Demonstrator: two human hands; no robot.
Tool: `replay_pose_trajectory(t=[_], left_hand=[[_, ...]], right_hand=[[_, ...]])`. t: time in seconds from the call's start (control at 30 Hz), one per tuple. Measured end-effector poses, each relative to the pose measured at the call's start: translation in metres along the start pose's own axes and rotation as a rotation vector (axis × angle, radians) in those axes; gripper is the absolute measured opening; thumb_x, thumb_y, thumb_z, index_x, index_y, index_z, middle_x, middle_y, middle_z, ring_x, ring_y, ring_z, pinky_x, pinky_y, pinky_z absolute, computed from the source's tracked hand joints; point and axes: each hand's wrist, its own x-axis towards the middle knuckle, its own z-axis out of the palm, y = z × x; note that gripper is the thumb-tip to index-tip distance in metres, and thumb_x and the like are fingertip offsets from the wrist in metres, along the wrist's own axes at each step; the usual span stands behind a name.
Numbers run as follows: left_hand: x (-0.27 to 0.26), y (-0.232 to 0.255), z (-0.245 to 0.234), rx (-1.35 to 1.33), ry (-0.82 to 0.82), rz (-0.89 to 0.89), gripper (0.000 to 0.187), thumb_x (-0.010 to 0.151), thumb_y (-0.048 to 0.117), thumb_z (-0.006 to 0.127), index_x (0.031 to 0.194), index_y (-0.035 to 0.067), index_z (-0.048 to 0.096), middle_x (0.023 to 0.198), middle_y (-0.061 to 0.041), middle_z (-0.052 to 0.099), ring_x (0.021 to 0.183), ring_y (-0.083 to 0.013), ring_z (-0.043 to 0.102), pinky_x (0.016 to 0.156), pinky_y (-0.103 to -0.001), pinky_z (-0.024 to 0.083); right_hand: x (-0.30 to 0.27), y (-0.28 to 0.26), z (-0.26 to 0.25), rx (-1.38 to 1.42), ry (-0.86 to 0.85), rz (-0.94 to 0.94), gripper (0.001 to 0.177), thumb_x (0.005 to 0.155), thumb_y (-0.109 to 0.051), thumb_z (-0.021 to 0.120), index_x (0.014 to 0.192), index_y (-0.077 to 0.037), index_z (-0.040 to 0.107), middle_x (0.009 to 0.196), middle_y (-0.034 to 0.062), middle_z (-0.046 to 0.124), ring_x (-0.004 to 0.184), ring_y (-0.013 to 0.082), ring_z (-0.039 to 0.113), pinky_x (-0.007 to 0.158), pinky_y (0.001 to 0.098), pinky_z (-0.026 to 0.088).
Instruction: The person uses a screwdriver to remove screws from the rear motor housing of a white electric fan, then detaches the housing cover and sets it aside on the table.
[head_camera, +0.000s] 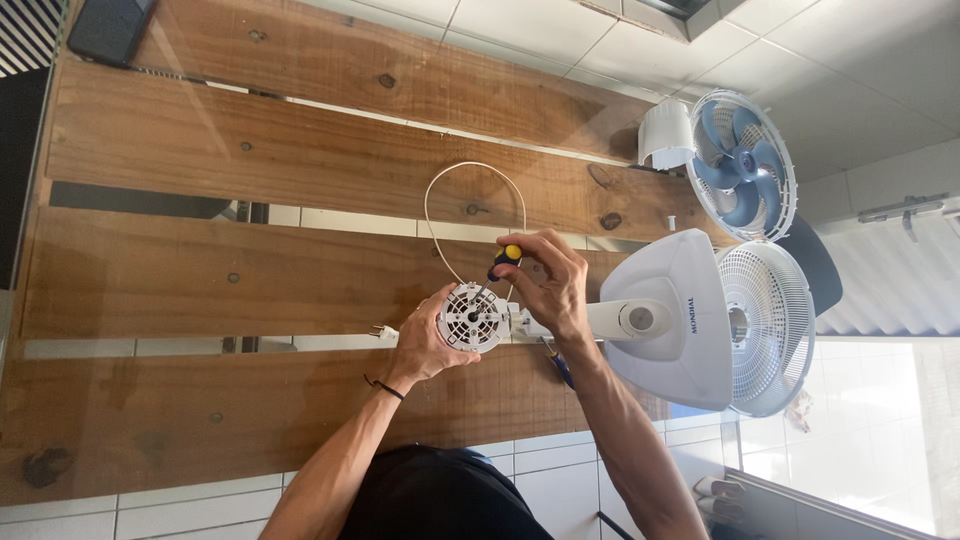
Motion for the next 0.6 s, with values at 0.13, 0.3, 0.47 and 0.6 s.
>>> replay_pose_trajectory(t=[0.13, 0.3, 0.47, 0.6], left_hand=[[-0.001, -0.003, 0.002, 0.011, -0.002, 0.007, 0.122, 0.041, 0.035, 0.098, 0.147, 0.003, 0.047, 0.140, -0.017, 0.061, 0.129, -0.0294, 0.059, 0.111, -0.041, 0.047], [0.000, -0.009, 0.006, 0.012, 0.006, 0.045, 0.124, 0.040, 0.036, 0.100, 0.147, 0.002, 0.046, 0.141, -0.019, 0.059, 0.130, -0.0307, 0.058, 0.111, -0.042, 0.046], [0.000, -0.014, 0.006, 0.025, 0.001, 0.035, 0.124, 0.041, 0.038, 0.098, 0.148, 0.003, 0.045, 0.139, -0.018, 0.061, 0.128, -0.0306, 0.060, 0.111, -0.042, 0.047], [0.000, -0.013, 0.007, 0.027, -0.010, -0.002, 0.125, 0.040, 0.039, 0.098, 0.148, 0.005, 0.045, 0.138, -0.016, 0.062, 0.127, -0.0295, 0.062, 0.111, -0.042, 0.047]], right_hand=[[0.001, 0.001, -0.011, -0.070, -0.023, -0.034, 0.034, 0.082, -0.018, 0.087, 0.112, -0.007, 0.076, 0.099, 0.0062, 0.073, 0.092, 0.0152, 0.074, 0.080, 0.0287, 0.060], [0.003, 0.003, -0.022, -0.020, -0.184, -0.040, 0.032, 0.088, -0.016, 0.080, 0.118, -0.005, 0.073, 0.105, 0.0085, 0.075, 0.094, 0.0172, 0.074, 0.081, 0.0297, 0.060], [0.000, 0.002, -0.024, 0.158, -0.283, -0.020, 0.031, 0.107, -0.016, 0.060, 0.137, -0.007, 0.061, 0.127, 0.0101, 0.074, 0.117, 0.0217, 0.073, 0.103, 0.0325, 0.060], [-0.006, 0.004, -0.019, 0.105, -0.178, -0.094, 0.032, 0.107, -0.018, 0.057, 0.137, -0.008, 0.059, 0.140, 0.0151, 0.065, 0.123, 0.0257, 0.069, 0.103, 0.0346, 0.058]])
